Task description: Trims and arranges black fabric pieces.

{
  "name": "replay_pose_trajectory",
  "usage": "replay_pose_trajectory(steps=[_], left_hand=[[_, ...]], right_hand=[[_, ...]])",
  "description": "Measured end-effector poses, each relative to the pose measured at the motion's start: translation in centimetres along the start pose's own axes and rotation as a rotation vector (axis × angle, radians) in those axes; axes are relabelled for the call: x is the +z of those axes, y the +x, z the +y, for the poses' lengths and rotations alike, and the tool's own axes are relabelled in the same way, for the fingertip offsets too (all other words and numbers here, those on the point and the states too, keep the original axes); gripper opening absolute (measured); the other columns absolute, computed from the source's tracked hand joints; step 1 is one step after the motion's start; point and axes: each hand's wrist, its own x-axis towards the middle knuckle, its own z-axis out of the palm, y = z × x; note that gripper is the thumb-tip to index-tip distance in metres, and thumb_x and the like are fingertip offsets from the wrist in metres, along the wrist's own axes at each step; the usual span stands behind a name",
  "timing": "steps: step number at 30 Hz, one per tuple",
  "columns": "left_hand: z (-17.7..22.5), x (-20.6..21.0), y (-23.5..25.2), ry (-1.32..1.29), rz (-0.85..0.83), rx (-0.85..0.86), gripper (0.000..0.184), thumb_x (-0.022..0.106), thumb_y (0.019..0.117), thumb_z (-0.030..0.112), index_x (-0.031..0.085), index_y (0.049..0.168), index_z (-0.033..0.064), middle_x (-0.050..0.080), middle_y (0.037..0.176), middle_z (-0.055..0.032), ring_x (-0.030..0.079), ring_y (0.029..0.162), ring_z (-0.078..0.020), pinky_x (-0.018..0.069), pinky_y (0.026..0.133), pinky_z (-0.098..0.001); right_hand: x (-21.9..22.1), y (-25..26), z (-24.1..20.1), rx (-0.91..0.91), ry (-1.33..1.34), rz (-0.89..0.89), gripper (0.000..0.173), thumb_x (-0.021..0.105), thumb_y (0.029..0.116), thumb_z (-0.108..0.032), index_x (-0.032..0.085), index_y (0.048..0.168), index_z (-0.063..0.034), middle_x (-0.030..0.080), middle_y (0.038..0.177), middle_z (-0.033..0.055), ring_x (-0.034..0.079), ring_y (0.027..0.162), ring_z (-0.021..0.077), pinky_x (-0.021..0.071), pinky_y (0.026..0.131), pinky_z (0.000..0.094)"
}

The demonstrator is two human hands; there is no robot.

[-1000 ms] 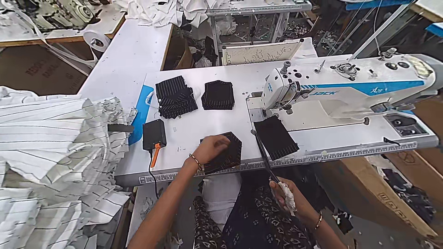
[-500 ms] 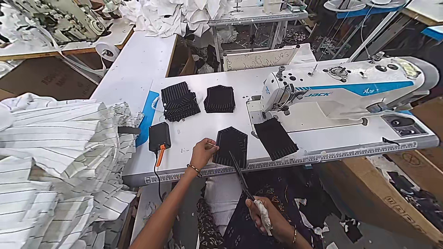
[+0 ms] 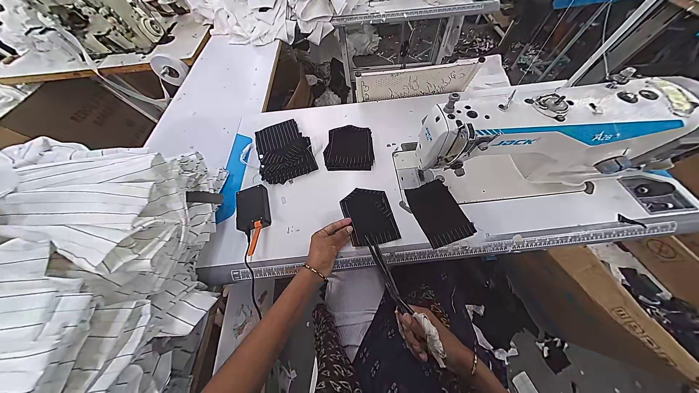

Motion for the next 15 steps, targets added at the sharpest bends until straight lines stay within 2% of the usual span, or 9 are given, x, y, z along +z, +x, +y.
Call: replay_pose_trajectory(steps=[5, 9, 12, 15], left_hand=[[-1.4, 0.5, -0.8, 0.043, 0.016, 0.068, 0.023, 0.065, 0.0938, -0.007, 0.066, 0.116, -0.0092, 0.074, 0.103, -0.0114, 0.072, 0.084, -0.0122, 0.0595, 0.080, -0.0265], [-2.3, 0.9, -1.5, 0.086, 0.015, 0.136, 0.026, 0.068, 0.0923, -0.006, 0.067, 0.119, -0.0080, 0.074, 0.105, -0.0125, 0.072, 0.083, -0.0126, 0.0598, 0.080, -0.0271], [-2.7, 1.1, -2.1, 0.104, 0.012, 0.207, 0.030, 0.069, 0.0914, -0.007, 0.067, 0.121, -0.0083, 0.074, 0.110, -0.0120, 0.071, 0.082, -0.0109, 0.0602, 0.080, -0.0258], [-3.0, 1.2, -2.3, 0.105, 0.019, 0.241, 0.033, 0.069, 0.0910, -0.007, 0.066, 0.123, -0.0081, 0.074, 0.112, -0.0114, 0.071, 0.082, -0.0096, 0.0598, 0.080, -0.0250]], right_hand=[[0.5, 0.2, -0.1, 0.027, -0.059, 0.002, 0.041, 0.068, 0.0924, -0.057, 0.055, 0.095, -0.0185, 0.054, 0.064, -0.0127, 0.053, 0.052, -0.0012, 0.0460, 0.051, 0.0144], [1.1, 1.1, -1.0, 0.025, -0.215, 0.061, 0.037, 0.066, 0.0939, -0.052, 0.053, 0.096, -0.0170, 0.053, 0.065, -0.0119, 0.054, 0.054, -0.0003, 0.0469, 0.053, 0.0161], [1.1, 1.8, -1.1, 0.024, -0.338, 0.106, 0.036, 0.065, 0.0948, -0.050, 0.053, 0.095, -0.0165, 0.051, 0.066, -0.0113, 0.052, 0.055, -0.0001, 0.0462, 0.055, 0.0174], [1.1, 2.1, -0.9, 0.012, -0.369, 0.166, 0.036, 0.068, 0.0937, -0.050, 0.054, 0.090, -0.0167, 0.048, 0.062, -0.0114, 0.047, 0.050, -0.0001, 0.0419, 0.050, 0.0183]])
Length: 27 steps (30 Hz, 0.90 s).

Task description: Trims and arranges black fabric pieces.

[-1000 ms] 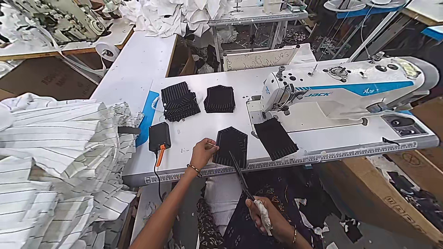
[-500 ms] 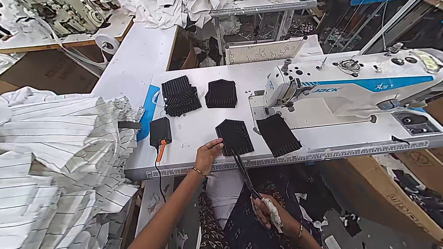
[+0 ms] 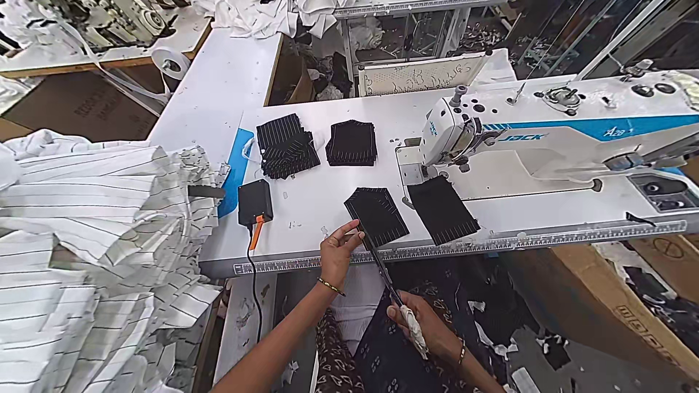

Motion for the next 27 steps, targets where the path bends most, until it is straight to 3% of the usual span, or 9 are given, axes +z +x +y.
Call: replay_pose_trajectory(steps=[10, 17, 18, 19, 21, 27], left_hand=[[-1.1, 0.3, -0.1, -0.059, 0.003, 0.051, 0.040, 0.064, 0.0931, -0.008, 0.060, 0.133, -0.0083, 0.069, 0.127, -0.0128, 0.070, 0.084, -0.0080, 0.0582, 0.082, -0.0242], [-1.3, -1.0, 1.8, 0.106, -0.235, 0.113, 0.071, 0.065, 0.0897, -0.008, 0.035, 0.154, -0.0059, 0.062, 0.135, -0.0128, 0.065, 0.073, -0.0022, 0.0551, 0.072, -0.0191], [-1.3, -1.1, 2.0, 0.134, -0.260, 0.119, 0.074, 0.066, 0.0885, -0.008, 0.033, 0.155, -0.0051, 0.058, 0.140, -0.0132, 0.064, 0.071, -0.0013, 0.0547, 0.070, -0.0187], [-1.3, -1.2, 2.1, 0.154, -0.296, 0.127, 0.076, 0.066, 0.0884, -0.008, 0.031, 0.156, -0.0042, 0.046, 0.153, -0.0142, 0.063, 0.071, 0.0004, 0.0545, 0.070, -0.0182], [-1.3, -1.3, 2.4, 0.179, -0.340, 0.145, 0.078, 0.066, 0.0875, -0.008, 0.030, 0.156, -0.0036, 0.028, 0.165, -0.0160, 0.062, 0.071, 0.0016, 0.0547, 0.069, -0.0187], [-1.2, -1.5, 2.6, 0.184, -0.375, 0.157, 0.085, 0.067, 0.0861, -0.010, 0.024, 0.159, -0.0034, 0.017, 0.169, -0.0154, 0.061, 0.069, 0.0019, 0.0544, 0.067, -0.0185]], right_hand=[[0.4, -0.1, 0.8, -0.047, -0.052, 0.102, 0.034, 0.072, 0.0933, -0.042, 0.056, 0.079, -0.0160, 0.048, 0.055, -0.0111, 0.046, 0.046, -0.0003, 0.0402, 0.048, 0.0193], [0.2, 0.2, 0.1, -0.002, 0.015, 0.081, 0.035, 0.070, 0.0945, -0.045, 0.054, 0.081, -0.0162, 0.050, 0.056, -0.0098, 0.049, 0.047, 0.0008, 0.0426, 0.048, 0.0189], [0.1, 0.4, -0.2, 0.015, 0.013, 0.071, 0.035, 0.069, 0.0947, -0.046, 0.054, 0.083, -0.0159, 0.049, 0.057, -0.0098, 0.049, 0.047, 0.0011, 0.0424, 0.048, 0.0191], [-0.1, 0.5, -0.5, 0.032, 0.004, 0.061, 0.035, 0.069, 0.0950, -0.046, 0.054, 0.084, -0.0157, 0.048, 0.058, -0.0098, 0.048, 0.048, 0.0013, 0.0423, 0.049, 0.0193], [-0.3, 0.7, -1.0, 0.045, -0.022, 0.048, 0.035, 0.069, 0.0953, -0.045, 0.054, 0.085, -0.0150, 0.048, 0.058, -0.0094, 0.048, 0.048, 0.0015, 0.0423, 0.050, 0.0194], [-0.5, 0.8, -0.3, 0.022, -0.026, 0.064, 0.034, 0.068, 0.0968, -0.042, 0.055, 0.082, -0.0143, 0.050, 0.056, -0.0081, 0.049, 0.047, 0.0026, 0.0433, 0.048, 0.0204]])
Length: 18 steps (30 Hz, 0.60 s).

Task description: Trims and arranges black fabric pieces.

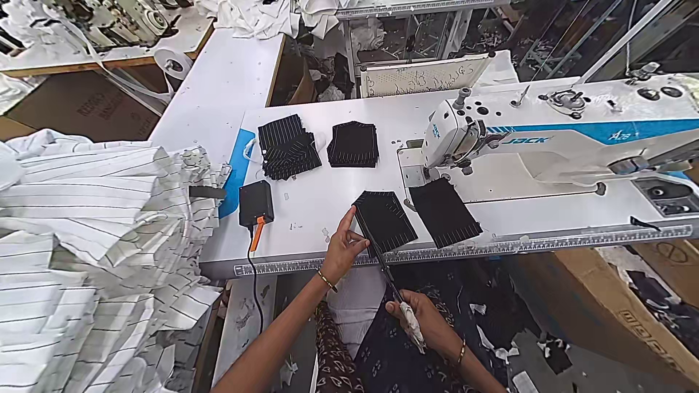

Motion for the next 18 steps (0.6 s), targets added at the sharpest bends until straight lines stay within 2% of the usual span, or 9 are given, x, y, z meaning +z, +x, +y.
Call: replay_pose_trajectory(steps=[5, 9, 14, 18], left_hand=[[0.0, -0.2, 0.2, 0.023, -0.087, 0.001, 0.096, 0.068, 0.0849, -0.010, 0.012, 0.161, -0.0011, 0.014, 0.170, -0.0137, 0.061, 0.068, 0.0037, 0.0548, 0.066, -0.0177], [0.3, 0.1, 0.0, 0.030, -0.124, -0.019, 0.102, 0.068, 0.0848, -0.009, 0.003, 0.162, 0.0007, 0.017, 0.168, -0.0146, 0.062, 0.069, 0.0027, 0.0553, 0.066, -0.0172], [0.2, 0.0, -0.1, 0.052, -0.137, -0.019, 0.102, 0.067, 0.0854, -0.010, 0.002, 0.162, 0.0018, 0.011, 0.170, -0.0144, 0.061, 0.068, 0.0039, 0.0548, 0.064, -0.0170], [0.8, 0.7, -0.7, 0.088, -0.170, -0.049, 0.102, 0.067, 0.0862, -0.009, 0.002, 0.163, 0.0039, 0.005, 0.171, -0.0125, 0.061, 0.068, 0.0041, 0.0553, 0.065, -0.0179]], right_hand=[[0.0, 0.3, -0.9, 0.011, 0.056, -0.014, 0.034, 0.068, 0.0958, -0.044, 0.055, 0.084, -0.0150, 0.049, 0.057, -0.0090, 0.048, 0.047, 0.0017, 0.0422, 0.048, 0.0191], [0.0, 0.8, -1.6, 0.008, 0.036, -0.015, 0.034, 0.067, 0.0974, -0.044, 0.055, 0.086, -0.0142, 0.049, 0.059, -0.0083, 0.049, 0.048, 0.0023, 0.0431, 0.049, 0.0198], [0.4, 0.6, -1.5, -0.002, 0.088, 0.006, 0.028, 0.066, 0.0998, -0.035, 0.056, 0.085, -0.0133, 0.052, 0.057, -0.0078, 0.051, 0.047, 0.0020, 0.0440, 0.048, 0.0189], [0.4, 1.3, -1.6, 0.002, 0.098, 0.012, 0.032, 0.065, 0.0983, -0.042, 0.055, 0.087, -0.0140, 0.049, 0.059, -0.0081, 0.048, 0.048, 0.0023, 0.0430, 0.049, 0.0195]])
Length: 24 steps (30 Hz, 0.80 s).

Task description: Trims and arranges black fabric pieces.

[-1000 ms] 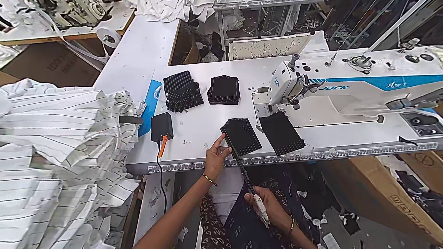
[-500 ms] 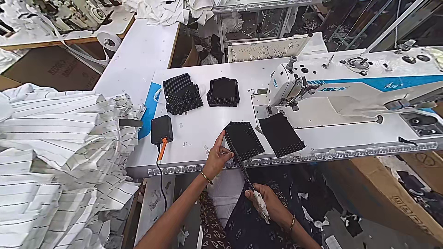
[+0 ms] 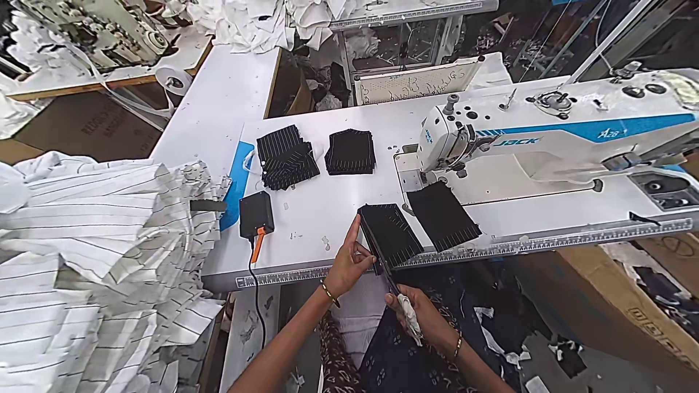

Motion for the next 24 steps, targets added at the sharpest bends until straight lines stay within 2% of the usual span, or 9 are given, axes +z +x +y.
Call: replay_pose_trajectory(steps=[3, 8, 11, 13, 16, 24], left_hand=[[0.3, 0.4, -0.2, 0.000, -0.026, -0.007, 0.103, 0.068, 0.0862, -0.009, 0.000, 0.163, 0.0052, -0.001, 0.172, -0.0109, 0.061, 0.068, 0.0040, 0.0563, 0.065, -0.0189], [0.6, 0.4, -0.1, 0.016, -0.037, -0.020, 0.104, 0.068, 0.0862, -0.009, 0.000, 0.163, 0.0059, -0.002, 0.172, -0.0108, 0.060, 0.066, 0.0043, 0.0558, 0.064, -0.0184], [0.7, 0.3, -0.2, 0.038, -0.033, -0.016, 0.102, 0.068, 0.0870, -0.008, 0.001, 0.163, 0.0051, 0.003, 0.171, -0.0122, 0.060, 0.068, 0.0040, 0.0559, 0.065, -0.0179], [0.7, 0.2, -0.4, 0.065, -0.049, -0.007, 0.101, 0.068, 0.0876, -0.006, 0.002, 0.163, 0.0052, 0.009, 0.170, -0.0133, 0.061, 0.068, 0.0029, 0.0558, 0.065, -0.0185], [0.9, 0.3, -0.8, 0.114, -0.083, -0.002, 0.099, 0.067, 0.0880, -0.005, 0.004, 0.164, 0.0061, 0.009, 0.171, -0.0119, 0.062, 0.072, 0.0027, 0.0566, 0.069, -0.0196], [0.8, 0.1, -0.9, 0.135, -0.078, 0.019, 0.097, 0.068, 0.0880, -0.004, 0.008, 0.164, 0.0050, 0.017, 0.169, -0.0138, 0.062, 0.071, 0.0032, 0.0554, 0.068, -0.0185]], right_hand=[[0.0, 0.4, -0.4, -0.011, -0.036, 0.022, 0.034, 0.067, 0.0978, -0.043, 0.055, 0.088, -0.0131, 0.050, 0.060, -0.0073, 0.049, 0.049, 0.0029, 0.0430, 0.050, 0.0204], [-0.3, 0.4, 0.1, -0.054, -0.042, 0.043, 0.034, 0.070, 0.0961, -0.042, 0.057, 0.084, -0.0131, 0.051, 0.059, -0.0068, 0.049, 0.048, 0.0033, 0.0433, 0.049, 0.0210], [-0.4, 0.4, -0.3, -0.059, -0.011, 0.066, 0.037, 0.069, 0.0956, -0.045, 0.055, 0.082, -0.0139, 0.051, 0.057, -0.0071, 0.049, 0.046, 0.0030, 0.0426, 0.047, 0.0201], [-0.5, 0.5, -0.8, -0.052, 0.012, 0.065, 0.037, 0.070, 0.0950, -0.046, 0.056, 0.085, -0.0136, 0.051, 0.058, -0.0072, 0.049, 0.046, 0.0027, 0.0431, 0.047, 0.0196], [-1.0, 1.1, -1.5, -0.049, -0.057, 0.050, 0.038, 0.069, 0.0951, -0.048, 0.055, 0.088, -0.0132, 0.050, 0.061, -0.0077, 0.049, 0.050, 0.0024, 0.0433, 0.051, 0.0202], [-0.5, 1.3, -1.4, -0.100, 0.031, 0.080, 0.032, 0.072, 0.0950, -0.037, 0.056, 0.082, -0.0135, 0.051, 0.056, -0.0071, 0.050, 0.045, 0.0028, 0.0435, 0.046, 0.0200]])
